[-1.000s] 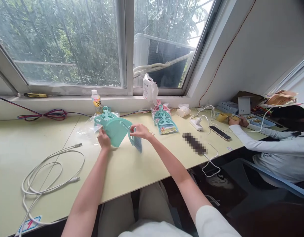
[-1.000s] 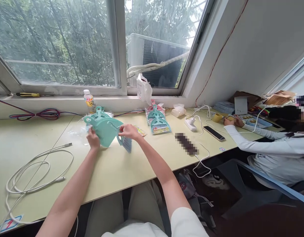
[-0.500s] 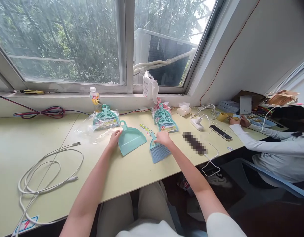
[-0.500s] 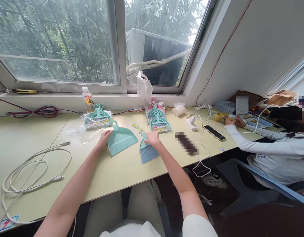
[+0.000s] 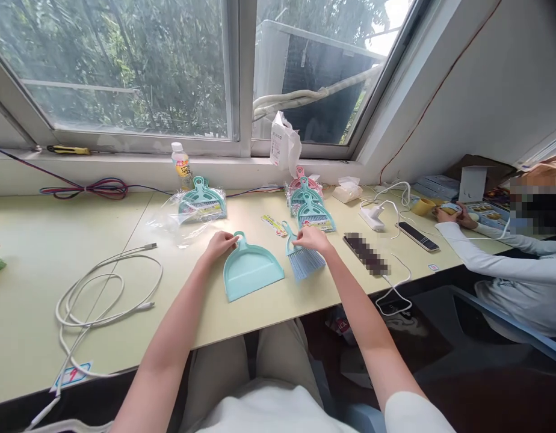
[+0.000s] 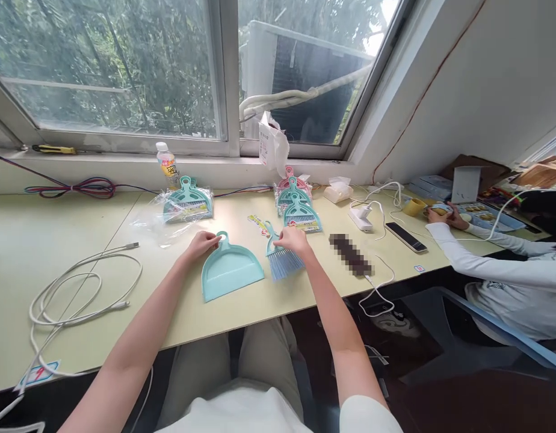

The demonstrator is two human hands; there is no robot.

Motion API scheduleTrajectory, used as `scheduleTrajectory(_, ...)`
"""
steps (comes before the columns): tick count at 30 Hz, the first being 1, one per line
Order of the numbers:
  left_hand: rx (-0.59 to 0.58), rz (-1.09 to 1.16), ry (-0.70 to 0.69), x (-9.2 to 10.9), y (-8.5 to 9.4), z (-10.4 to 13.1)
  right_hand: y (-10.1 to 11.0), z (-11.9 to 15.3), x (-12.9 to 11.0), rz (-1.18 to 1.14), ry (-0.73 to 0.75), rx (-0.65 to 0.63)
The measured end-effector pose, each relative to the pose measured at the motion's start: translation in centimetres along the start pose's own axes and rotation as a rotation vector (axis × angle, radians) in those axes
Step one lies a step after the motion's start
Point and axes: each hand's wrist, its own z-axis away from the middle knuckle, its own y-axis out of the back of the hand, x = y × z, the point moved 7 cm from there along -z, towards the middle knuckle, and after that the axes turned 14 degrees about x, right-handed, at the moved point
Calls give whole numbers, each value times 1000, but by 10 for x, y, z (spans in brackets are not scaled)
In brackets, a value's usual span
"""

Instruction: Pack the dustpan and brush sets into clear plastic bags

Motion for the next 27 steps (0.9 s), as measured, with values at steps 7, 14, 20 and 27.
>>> scheduleTrajectory(7, 212, 174, 245, 2, -14, 6, -1, 9, -103, -27, 266, -17)
scheduleTrajectory(14, 339, 267, 411, 9, -30, 18, -37, -8, -125, 49, 197, 26)
scheduleTrajectory(20, 343, 424, 496, 5, -38, 18, -49, -9, -118, 51, 240, -24)
scheduleTrajectory(27, 265, 471, 550, 0, -34, 13, -59, -9, -115, -24, 241, -40)
